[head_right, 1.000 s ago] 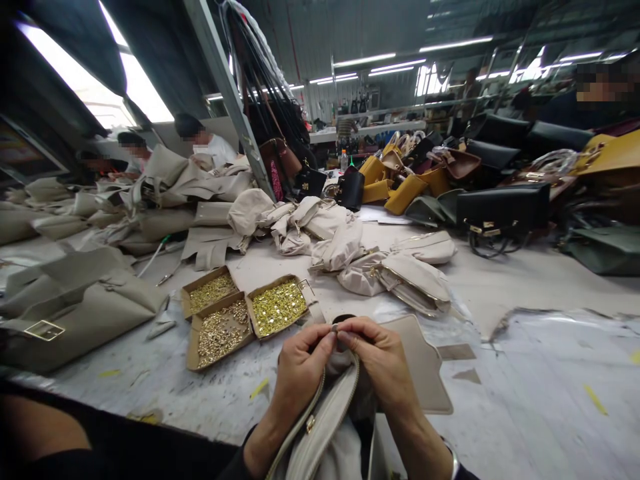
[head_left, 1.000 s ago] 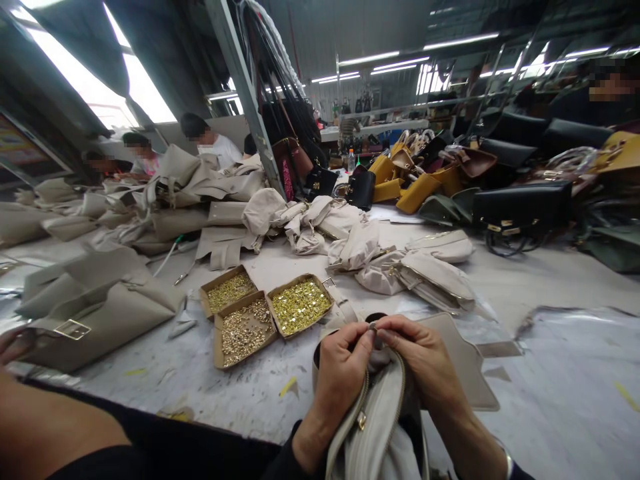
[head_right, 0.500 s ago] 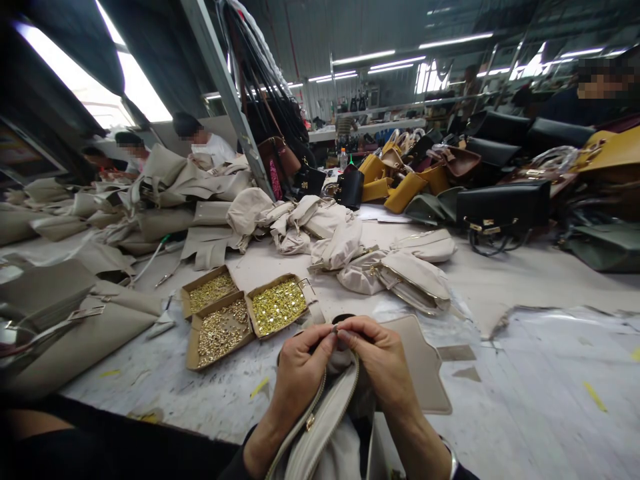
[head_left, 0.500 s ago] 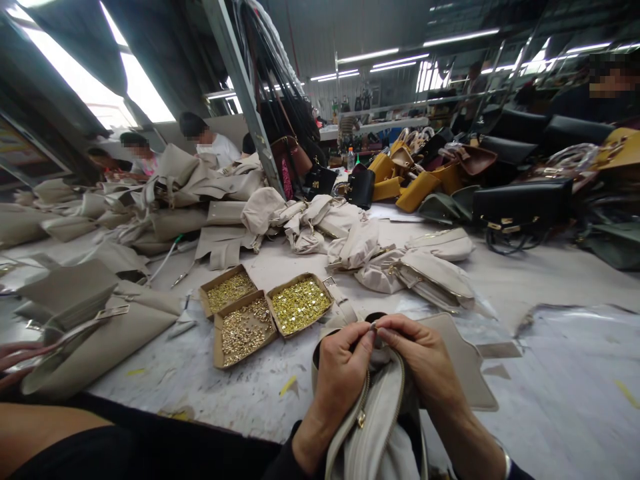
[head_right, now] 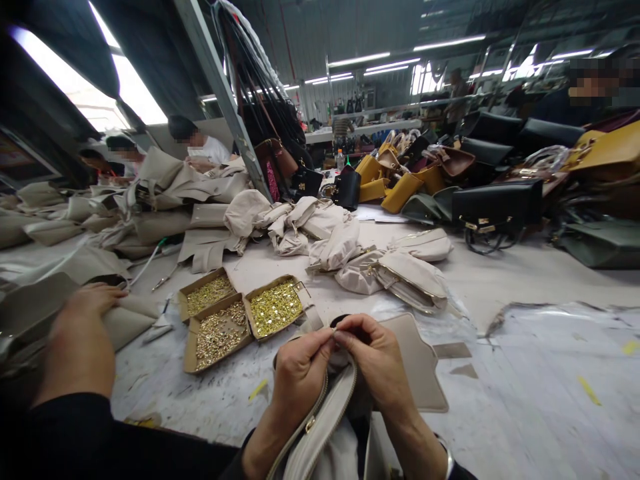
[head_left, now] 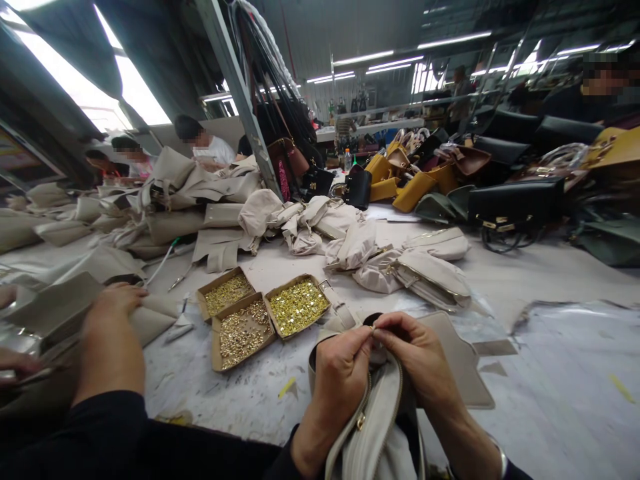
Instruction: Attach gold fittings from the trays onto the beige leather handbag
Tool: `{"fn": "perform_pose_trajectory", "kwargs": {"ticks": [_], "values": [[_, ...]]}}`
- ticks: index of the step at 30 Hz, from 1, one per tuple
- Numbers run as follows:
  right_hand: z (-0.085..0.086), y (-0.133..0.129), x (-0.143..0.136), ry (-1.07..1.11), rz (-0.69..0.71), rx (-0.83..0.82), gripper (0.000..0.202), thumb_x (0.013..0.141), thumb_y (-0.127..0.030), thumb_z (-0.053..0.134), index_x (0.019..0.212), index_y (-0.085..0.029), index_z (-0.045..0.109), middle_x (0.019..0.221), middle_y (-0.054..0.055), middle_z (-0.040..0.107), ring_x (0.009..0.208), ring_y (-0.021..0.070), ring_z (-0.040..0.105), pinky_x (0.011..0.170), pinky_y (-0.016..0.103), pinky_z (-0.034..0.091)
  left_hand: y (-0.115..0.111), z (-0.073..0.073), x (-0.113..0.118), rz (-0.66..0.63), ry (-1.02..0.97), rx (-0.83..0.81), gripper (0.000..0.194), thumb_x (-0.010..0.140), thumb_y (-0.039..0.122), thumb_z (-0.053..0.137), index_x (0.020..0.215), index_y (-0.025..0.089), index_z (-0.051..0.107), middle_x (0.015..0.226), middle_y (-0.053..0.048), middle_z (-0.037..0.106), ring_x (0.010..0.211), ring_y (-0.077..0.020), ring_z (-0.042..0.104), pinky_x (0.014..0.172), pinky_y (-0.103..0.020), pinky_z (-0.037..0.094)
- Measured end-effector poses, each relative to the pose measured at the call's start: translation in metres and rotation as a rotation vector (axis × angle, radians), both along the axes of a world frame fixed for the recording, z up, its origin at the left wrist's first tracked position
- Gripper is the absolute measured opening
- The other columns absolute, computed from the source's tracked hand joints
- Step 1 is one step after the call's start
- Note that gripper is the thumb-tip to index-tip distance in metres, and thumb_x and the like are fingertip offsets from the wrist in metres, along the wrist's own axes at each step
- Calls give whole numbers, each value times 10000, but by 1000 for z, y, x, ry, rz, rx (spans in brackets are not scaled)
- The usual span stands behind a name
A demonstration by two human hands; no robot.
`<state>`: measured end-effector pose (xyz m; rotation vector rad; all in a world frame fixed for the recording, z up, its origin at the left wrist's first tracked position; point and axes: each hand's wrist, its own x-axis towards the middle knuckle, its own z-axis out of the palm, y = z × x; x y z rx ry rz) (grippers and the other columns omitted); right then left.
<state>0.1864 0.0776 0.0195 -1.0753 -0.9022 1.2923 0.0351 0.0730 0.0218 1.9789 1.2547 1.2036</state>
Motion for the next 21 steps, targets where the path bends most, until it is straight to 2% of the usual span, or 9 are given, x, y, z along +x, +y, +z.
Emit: {"fn": "perform_pose_trajectory", "kwargs": {"ticks": [3,6,10,12,15,17,19,21], "values": [[1,-2,4,-119,14,103,212,761,-357,868,925,-250,790,898,25,738,853,205,662,761,295,535,1,5,-8,-77,116,22,246,1015,225,524,1052,200,766,896,-83,781,790,-203,719,730,-291,512],[3,-7,7,-310,-17,240,50,847,-303,781,842,-256,798,917,43,745,910,227,669,823,323,538,0,15,-15,-206,198,-17,273,1016,205,490,1105,191,748,926,-99,776,847,-218,725,747,-296,523],[4,-13,7,-459,-125,336,85,903,-264,713,877,-274,794,905,48,757,883,236,686,809,346,548,-4,21,-18,-274,174,-49,335,996,162,498,1254,220,702,1100,-98,782,987,-227,737,854,-312,556],[3,-14,7,-463,-141,356,86,910,-270,708,894,-277,792,914,46,766,892,238,697,818,350,552,-7,16,-19,-201,105,-19,303,985,157,525,1209,220,720,1098,-87,787,990,-219,742,881,-313,566],[0,-13,8,-398,-101,304,91,910,-312,714,934,-281,796,958,41,790,923,242,720,836,351,565,-7,7,-22,73,-11,99,239,958,118,542,1068,210,733,1038,-77,781,975,-212,732,892,-323,570],[0,-11,9,-346,-62,261,106,905,-337,719,945,-279,797,991,41,801,949,249,731,855,354,569,-5,4,-26,200,-1,169,281,911,46,513,1022,209,713,1049,-79,755,1026,-224,702,947,-363,553],[0,-9,10,-319,-15,246,107,899,-349,723,926,-272,792,996,41,803,960,253,732,867,354,566,-2,5,-31,198,80,180,384,817,-30,477,1032,211,686,1106,-85,721,1114,-243,657,1030,-415,512],[1,-8,11,-326,49,244,108,904,-352,715,907,-266,780,963,35,798,933,245,728,839,339,558,1,9,-35,129,161,132,486,721,-66,456,1068,213,649,1165,-87,687,1183,-250,611,1081,-436,473]]}}
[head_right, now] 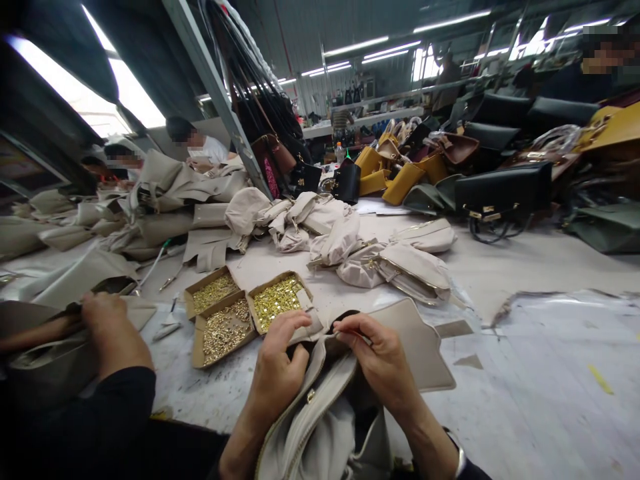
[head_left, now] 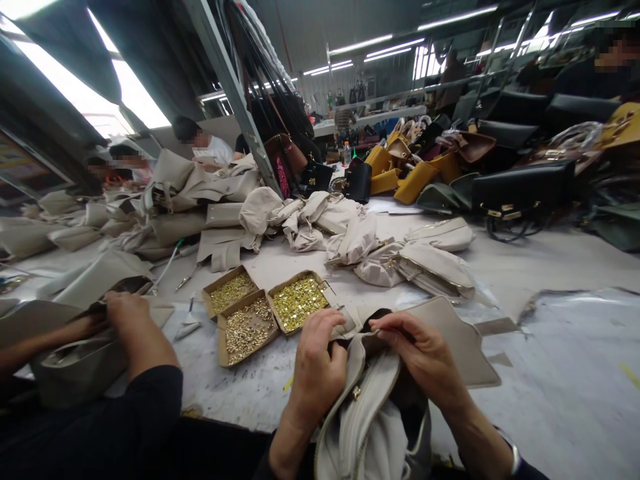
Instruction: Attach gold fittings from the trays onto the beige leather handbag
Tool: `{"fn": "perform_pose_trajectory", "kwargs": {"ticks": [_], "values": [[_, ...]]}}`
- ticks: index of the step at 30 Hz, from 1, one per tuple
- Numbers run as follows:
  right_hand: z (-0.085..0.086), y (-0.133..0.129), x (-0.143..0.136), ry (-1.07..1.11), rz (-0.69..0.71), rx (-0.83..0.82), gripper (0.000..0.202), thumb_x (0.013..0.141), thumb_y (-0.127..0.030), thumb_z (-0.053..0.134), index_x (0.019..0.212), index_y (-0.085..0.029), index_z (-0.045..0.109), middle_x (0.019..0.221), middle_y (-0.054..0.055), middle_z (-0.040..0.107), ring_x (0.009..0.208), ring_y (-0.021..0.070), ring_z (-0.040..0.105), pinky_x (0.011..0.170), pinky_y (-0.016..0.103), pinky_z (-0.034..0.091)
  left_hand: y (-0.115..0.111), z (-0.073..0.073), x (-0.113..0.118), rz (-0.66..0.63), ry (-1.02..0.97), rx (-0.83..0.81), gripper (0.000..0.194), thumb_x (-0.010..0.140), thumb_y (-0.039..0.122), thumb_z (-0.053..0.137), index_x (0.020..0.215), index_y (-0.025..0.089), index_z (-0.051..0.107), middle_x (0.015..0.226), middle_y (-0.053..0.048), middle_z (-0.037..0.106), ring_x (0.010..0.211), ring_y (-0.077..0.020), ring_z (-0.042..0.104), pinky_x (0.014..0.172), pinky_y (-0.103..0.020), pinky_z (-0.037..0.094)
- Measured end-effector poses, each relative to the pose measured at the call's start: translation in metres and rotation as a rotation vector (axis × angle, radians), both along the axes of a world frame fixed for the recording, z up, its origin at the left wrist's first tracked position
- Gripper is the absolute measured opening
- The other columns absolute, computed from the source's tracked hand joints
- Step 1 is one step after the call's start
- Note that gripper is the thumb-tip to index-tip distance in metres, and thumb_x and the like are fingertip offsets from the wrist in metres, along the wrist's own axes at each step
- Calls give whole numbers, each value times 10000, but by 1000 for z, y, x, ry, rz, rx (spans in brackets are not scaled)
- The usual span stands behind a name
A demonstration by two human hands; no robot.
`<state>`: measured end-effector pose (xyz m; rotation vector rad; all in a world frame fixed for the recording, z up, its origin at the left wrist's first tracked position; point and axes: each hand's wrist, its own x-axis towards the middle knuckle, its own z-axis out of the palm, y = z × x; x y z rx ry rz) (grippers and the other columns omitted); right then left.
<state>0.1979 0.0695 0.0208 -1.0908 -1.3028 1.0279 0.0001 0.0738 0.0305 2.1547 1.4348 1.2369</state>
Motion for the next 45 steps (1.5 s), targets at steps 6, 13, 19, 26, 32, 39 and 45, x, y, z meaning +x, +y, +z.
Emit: {"fn": "perform_pose_trajectory", "kwargs": {"ticks": [6,13,19,26,32,39,45], "values": [[-1,2,5,-52,57,-11,126,928,-356,675,904,-252,741,885,21,757,850,220,683,721,297,506,4,9,-5,-29,239,-237,241,734,44,562,902,214,536,974,-50,611,964,-233,605,867,-362,520],[-5,9,6,-116,145,36,100,932,-283,657,882,-244,734,834,1,714,792,191,648,720,268,489,22,15,1,-181,314,-276,89,954,230,575,958,203,660,1033,-75,692,976,-237,642,864,-345,485],[-3,13,11,-234,192,80,126,938,-230,629,849,-245,717,790,-9,693,741,173,633,684,253,457,38,17,-1,-147,210,-353,214,989,273,536,859,187,683,871,-49,712,835,-203,649,744,-291,433],[-8,21,15,-566,286,245,248,919,-92,517,823,-238,692,752,-14,660,661,144,576,603,240,362,69,3,-5,-25,-78,-445,370,891,354,599,582,183,490,561,41,418,598,-128,386,603,-257,265],[-2,29,7,-847,379,222,258,893,-27,459,852,-195,650,816,16,680,711,149,578,646,251,352,81,-31,-4,-15,-272,-588,301,867,434,563,708,182,519,563,56,414,520,-109,376,520,-234,282],[-1,37,2,-883,336,193,206,932,-73,476,867,-208,617,845,13,690,752,167,585,673,270,350,48,-14,-17,-77,-47,-327,160,957,263,535,1104,206,506,828,-15,652,767,-183,633,720,-293,462],[-2,42,-3,-847,259,189,176,933,-80,500,856,-202,600,857,24,688,780,183,590,698,279,362,42,-24,-30,-257,273,-108,298,889,192,604,1183,194,557,1026,-76,700,886,-229,663,785,-339,529]]}}
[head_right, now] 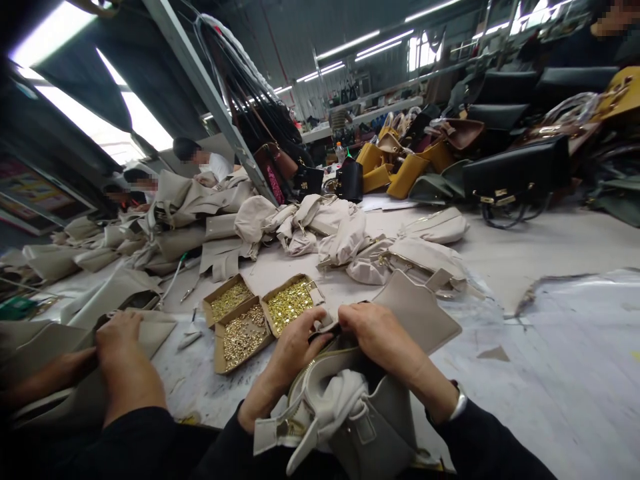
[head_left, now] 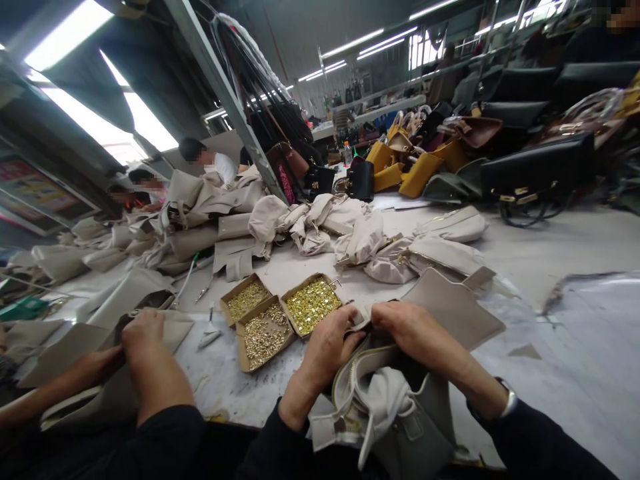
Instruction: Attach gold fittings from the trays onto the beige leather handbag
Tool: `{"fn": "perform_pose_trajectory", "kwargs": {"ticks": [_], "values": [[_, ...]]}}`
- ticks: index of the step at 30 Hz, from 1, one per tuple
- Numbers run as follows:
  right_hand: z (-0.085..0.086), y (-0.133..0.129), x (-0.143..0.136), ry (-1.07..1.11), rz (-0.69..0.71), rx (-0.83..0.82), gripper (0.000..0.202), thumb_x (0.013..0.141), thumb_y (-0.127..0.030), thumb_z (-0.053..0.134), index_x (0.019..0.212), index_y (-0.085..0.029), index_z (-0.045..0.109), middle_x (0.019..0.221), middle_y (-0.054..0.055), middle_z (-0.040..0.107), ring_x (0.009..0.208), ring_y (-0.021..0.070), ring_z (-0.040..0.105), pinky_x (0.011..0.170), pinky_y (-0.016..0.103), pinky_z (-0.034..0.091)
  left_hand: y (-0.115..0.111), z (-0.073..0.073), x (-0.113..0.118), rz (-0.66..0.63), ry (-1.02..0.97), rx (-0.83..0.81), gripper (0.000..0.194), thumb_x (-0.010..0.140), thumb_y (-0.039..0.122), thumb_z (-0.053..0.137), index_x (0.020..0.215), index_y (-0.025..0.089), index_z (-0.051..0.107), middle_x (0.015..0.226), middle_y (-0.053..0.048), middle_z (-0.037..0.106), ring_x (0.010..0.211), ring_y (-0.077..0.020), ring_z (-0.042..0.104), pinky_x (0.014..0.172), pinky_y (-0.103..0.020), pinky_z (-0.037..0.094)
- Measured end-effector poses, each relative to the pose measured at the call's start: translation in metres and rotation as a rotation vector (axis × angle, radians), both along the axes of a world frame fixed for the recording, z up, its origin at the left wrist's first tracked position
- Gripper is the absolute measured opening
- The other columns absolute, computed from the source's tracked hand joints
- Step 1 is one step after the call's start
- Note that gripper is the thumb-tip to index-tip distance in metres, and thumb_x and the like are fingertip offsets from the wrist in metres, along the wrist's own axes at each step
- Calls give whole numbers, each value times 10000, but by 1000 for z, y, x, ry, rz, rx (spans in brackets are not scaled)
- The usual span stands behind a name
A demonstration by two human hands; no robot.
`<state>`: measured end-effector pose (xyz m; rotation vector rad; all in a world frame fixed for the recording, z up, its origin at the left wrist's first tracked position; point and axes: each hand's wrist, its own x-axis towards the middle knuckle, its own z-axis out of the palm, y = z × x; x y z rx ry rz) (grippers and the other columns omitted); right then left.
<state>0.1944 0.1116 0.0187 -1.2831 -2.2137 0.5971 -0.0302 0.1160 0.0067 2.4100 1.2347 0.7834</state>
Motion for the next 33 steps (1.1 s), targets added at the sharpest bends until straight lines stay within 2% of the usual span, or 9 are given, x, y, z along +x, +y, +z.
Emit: {"fn": "perform_pose_trajectory", "kwargs": {"ticks": [5,8,12,17,19,21,25,28,33], "values": [[0,1,-7,86,-11,31,194,900,-33,495,843,-200,576,835,22,670,763,177,564,703,277,368,11,-15,-1,-45,133,346,389,859,94,473,1231,161,561,964,-94,715,872,-248,669,771,-363,548],[-1,2,-9,149,-18,33,191,906,-40,482,854,-203,568,825,21,659,758,175,559,708,277,378,16,-20,0,-6,166,518,307,921,142,494,1216,153,579,880,-82,714,782,-229,673,708,-335,547],[-4,3,-8,195,-34,18,179,892,-43,486,858,-202,559,839,26,653,783,183,566,727,285,390,24,-27,-8,-62,165,610,299,986,223,548,1265,139,616,927,-107,751,789,-217,717,711,-302,570],[-6,4,-3,291,-36,-10,157,923,-72,500,870,-207,562,833,14,633,780,173,566,716,271,391,27,-24,-19,-180,147,650,374,994,173,547,1361,170,621,1060,-133,772,942,-227,748,827,-325,612],[-5,5,-2,356,-37,-29,145,933,-93,529,859,-209,572,821,2,635,775,165,573,711,261,393,25,-18,-17,-212,135,598,365,986,164,572,1342,185,648,1055,-122,779,969,-227,749,858,-339,615],[-4,6,0,426,-37,-59,134,937,-118,568,840,-209,587,793,-12,641,749,154,581,698,248,399,22,-10,-10,-156,62,458,316,979,171,593,1275,197,701,1031,-108,785,926,-209,754,827,-316,617],[-9,7,2,416,-17,-91,114,927,-131,605,853,-208,646,774,-16,683,714,146,615,671,238,408,24,7,7,169,-257,-37,206,928,233,652,1076,204,793,995,-80,801,897,-209,753,842,-322,605],[-17,7,4,292,23,-48,168,909,-85,573,882,-207,685,818,2,720,753,159,651,689,247,420,34,15,14,285,-411,-348,179,833,248,710,960,184,819,984,-78,815,935,-237,750,895,-349,588],[-11,13,9,184,67,74,214,929,-82,536,888,-202,709,789,13,730,714,166,659,663,253,432,39,17,17,272,-493,-491,186,748,274,753,855,137,820,856,-86,811,775,-214,735,723,-293,580]]}}
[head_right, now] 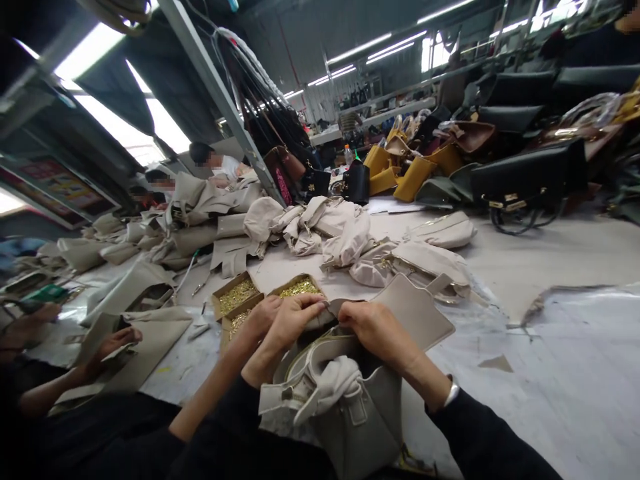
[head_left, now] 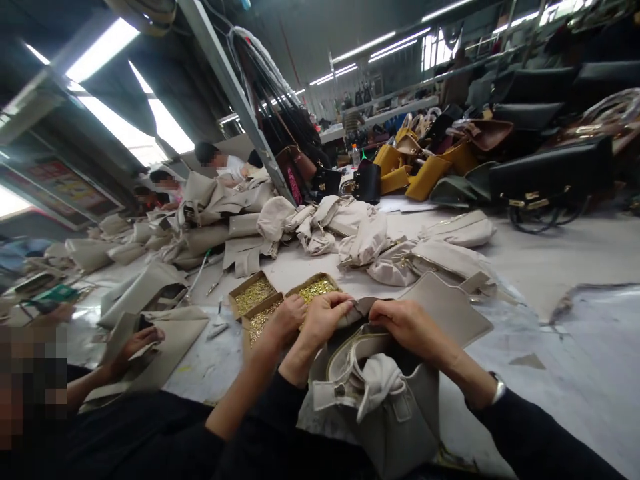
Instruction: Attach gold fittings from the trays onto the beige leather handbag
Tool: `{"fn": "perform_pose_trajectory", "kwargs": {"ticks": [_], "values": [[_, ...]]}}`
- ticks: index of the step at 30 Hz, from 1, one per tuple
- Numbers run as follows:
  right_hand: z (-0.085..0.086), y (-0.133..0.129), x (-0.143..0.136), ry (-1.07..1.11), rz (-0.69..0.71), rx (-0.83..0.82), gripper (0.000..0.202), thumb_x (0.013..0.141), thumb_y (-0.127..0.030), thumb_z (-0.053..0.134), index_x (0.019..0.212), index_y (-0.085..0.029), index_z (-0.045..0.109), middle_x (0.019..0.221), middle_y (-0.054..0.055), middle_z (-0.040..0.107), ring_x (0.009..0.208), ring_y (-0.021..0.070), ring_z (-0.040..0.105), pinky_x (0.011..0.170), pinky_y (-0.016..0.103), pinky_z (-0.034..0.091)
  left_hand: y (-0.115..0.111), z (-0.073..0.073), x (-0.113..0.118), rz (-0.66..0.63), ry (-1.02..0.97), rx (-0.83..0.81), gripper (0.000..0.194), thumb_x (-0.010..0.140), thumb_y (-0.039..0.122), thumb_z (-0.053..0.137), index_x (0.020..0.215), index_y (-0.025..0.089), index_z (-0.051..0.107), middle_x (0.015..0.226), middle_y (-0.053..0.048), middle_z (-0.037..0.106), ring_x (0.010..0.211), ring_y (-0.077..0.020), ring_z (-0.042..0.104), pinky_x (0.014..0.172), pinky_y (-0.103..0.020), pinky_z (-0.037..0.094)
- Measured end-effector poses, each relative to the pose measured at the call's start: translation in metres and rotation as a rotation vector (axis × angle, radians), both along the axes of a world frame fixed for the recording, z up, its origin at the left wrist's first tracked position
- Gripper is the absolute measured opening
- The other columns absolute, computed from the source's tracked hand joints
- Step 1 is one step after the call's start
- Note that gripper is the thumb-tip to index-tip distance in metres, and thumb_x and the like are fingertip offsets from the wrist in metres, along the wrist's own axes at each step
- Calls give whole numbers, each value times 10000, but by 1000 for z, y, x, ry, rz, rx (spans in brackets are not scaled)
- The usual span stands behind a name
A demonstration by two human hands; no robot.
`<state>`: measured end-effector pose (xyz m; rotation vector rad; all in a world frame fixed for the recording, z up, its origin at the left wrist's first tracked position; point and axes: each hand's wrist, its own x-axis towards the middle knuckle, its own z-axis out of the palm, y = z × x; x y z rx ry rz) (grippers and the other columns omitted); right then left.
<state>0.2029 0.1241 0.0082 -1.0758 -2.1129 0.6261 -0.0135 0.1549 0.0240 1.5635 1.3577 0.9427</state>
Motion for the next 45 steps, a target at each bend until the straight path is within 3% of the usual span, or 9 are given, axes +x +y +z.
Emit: {"fn": "perform_pose_trajectory", "kwargs": {"ticks": [3,6,12,16,21,27,38,45], "values": [[19,8,-5,-135,94,109,256,903,-45,543,864,-211,734,789,15,728,709,168,650,671,261,431,-4,-1,3,19,-57,-28,185,729,269,763,846,137,819,837,-74,803,767,-202,717,715,-285,565],[29,17,-15,-133,150,119,269,897,-45,580,863,-236,768,821,3,726,750,158,659,690,247,446,-8,-4,4,71,-110,-42,185,715,267,772,834,131,813,806,-67,794,742,-193,702,709,-284,553],[6,18,-10,-83,43,175,268,911,-64,613,896,-254,801,943,50,648,906,208,607,792,312,482,-16,-11,7,173,-226,-39,108,706,227,778,762,136,794,748,-43,772,684,-165,671,679,-259,518],[-5,18,-2,27,29,108,187,909,-129,669,894,-251,808,910,48,574,895,215,578,768,326,497,-18,-10,13,193,-234,-25,73,692,188,786,749,142,791,731,-28,760,679,-154,656,678,-252,502],[-13,16,-8,62,-3,147,176,910,-179,692,870,-297,817,881,41,574,928,231,543,819,362,487,-17,-15,17,209,-232,-7,124,686,220,806,775,136,785,726,-38,747,665,-155,630,621,-247,481],[-24,12,-12,197,-20,44,115,919,-225,691,892,-266,795,928,40,589,867,193,603,736,306,524,-21,-20,16,216,-278,1,134,687,246,811,752,138,766,712,-35,729,650,-146,606,600,-239,457],[-21,7,-13,147,-33,132,135,943,-208,653,870,-255,757,907,35,610,846,187,618,718,289,528,-24,-16,18,206,-231,20,63,716,198,787,742,145,765,703,-22,718,657,-144,603,616,-236,448],[-21,4,-13,20,-35,247,167,983,-205,614,977,-256,773,956,56,633,851,193,637,732,313,532,-25,-16,17,203,-261,3,85,723,211,786,765,142,762,702,-24,714,652,-144,605,614,-235,455]]}}
